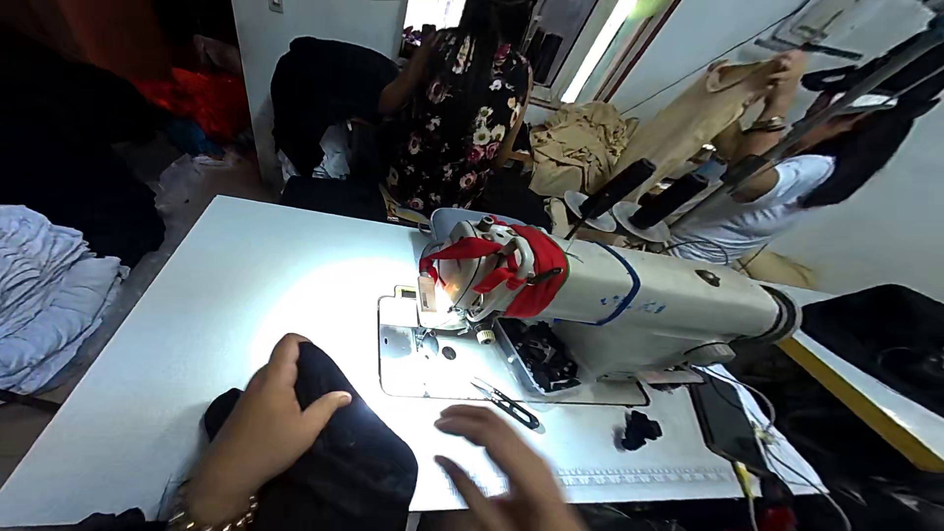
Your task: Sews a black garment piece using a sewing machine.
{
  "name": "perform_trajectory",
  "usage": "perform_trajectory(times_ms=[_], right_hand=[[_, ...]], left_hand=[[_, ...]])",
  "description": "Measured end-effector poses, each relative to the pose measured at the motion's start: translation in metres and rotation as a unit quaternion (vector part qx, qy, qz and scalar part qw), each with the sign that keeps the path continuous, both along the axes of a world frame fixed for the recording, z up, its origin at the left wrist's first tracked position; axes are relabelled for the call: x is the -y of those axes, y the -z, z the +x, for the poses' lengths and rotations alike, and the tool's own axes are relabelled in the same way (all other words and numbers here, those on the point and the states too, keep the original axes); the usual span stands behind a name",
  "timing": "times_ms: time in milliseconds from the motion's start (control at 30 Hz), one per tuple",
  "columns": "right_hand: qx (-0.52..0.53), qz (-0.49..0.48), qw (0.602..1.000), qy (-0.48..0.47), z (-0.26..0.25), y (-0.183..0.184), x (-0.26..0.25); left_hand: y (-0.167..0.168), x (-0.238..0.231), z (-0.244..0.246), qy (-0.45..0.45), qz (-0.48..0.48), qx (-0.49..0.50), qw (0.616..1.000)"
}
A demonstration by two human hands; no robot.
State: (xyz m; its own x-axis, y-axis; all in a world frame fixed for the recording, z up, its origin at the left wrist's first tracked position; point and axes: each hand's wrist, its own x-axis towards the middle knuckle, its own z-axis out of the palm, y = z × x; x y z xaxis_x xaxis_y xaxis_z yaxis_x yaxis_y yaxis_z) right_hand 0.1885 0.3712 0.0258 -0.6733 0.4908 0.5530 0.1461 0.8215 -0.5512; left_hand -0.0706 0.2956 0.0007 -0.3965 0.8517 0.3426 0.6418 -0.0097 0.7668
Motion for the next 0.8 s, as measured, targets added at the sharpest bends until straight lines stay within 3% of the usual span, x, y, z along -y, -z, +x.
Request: perform_trajectory(times_ms=[100, 167, 300, 400, 567, 700, 800], right_hand=[[0.04, 0.219, 0.964, 0.147, 0.036, -0.072, -0.063], [0.122, 0.266, 0.935, 0.198, 0.043, -0.119, -0.112], [0.279, 0.175, 0.915, 0.234, 0.04, -0.161, -0.189], [0.342, 0.169, 0.899, 0.215, 0.048, -0.182, -0.197], [0.26, 0.27, 0.915, 0.147, 0.042, -0.216, -0.201], [0.3, 0.189, 0.906, 0.233, 0.027, -0.214, -0.238], [0.345, 0.127, 0.887, 0.278, 0.043, -0.196, -0.264]], left_hand=[[0.022, -0.019, 0.015, -0.018, -0.006, 0.015, 1.0], [0.037, -0.029, 0.021, -0.031, 0.006, 0.028, 0.999], [0.048, -0.034, 0.021, -0.036, 0.006, 0.088, 0.995], [0.048, -0.032, 0.018, -0.039, -0.002, 0.118, 0.992], [0.049, -0.034, 0.015, -0.019, -0.002, 0.138, 0.99], [0.05, -0.033, 0.014, -0.02, -0.008, 0.141, 0.99], [0.048, -0.032, 0.013, -0.022, -0.018, 0.148, 0.989]])
